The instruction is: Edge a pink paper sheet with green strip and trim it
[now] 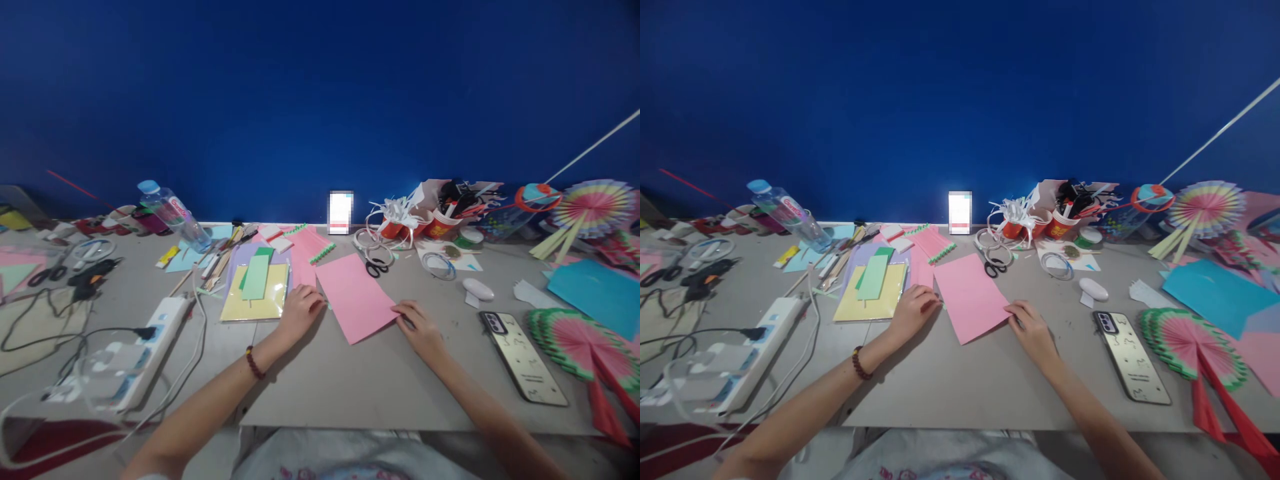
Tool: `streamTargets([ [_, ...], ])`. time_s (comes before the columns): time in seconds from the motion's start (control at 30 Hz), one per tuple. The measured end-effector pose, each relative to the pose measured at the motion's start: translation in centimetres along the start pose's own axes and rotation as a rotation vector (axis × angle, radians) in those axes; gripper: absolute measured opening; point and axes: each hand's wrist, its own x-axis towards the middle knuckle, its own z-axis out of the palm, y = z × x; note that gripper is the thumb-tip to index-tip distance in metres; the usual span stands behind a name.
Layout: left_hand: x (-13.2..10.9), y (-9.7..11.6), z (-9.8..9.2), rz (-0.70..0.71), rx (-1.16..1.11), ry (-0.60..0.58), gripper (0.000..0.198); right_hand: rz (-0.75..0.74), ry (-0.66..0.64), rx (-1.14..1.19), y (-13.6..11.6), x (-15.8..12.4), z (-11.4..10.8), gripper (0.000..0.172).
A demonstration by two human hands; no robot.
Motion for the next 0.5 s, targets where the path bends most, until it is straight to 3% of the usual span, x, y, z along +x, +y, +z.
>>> streamTargets([
  [0.17,0.9,-1.7,-3.5,-0.004,-0.029,0.026,0.018,-0.12,-0.062,-0.023,0.6,-0.7,0.5,0.023],
  [0.3,1.6,-5.4,-6.6,-0.23,0.011,0.06,0.017,-0.263,-0.138,-0.062,0.1,-0.9,0.7,0.025],
  [0.4,1.7,-7.9,-7.4,-0.215,0.188,0.008,0.016,-0.346,-0.141,-0.107,-0.8,-0.6,0.6,0.024],
  [0.5,1.3,-8.1,-7.1,-0.115,0.254,-0.025,0.016,-0.39,-0.144,-0.144,-1.6,-0.2,0.5,0.024],
])
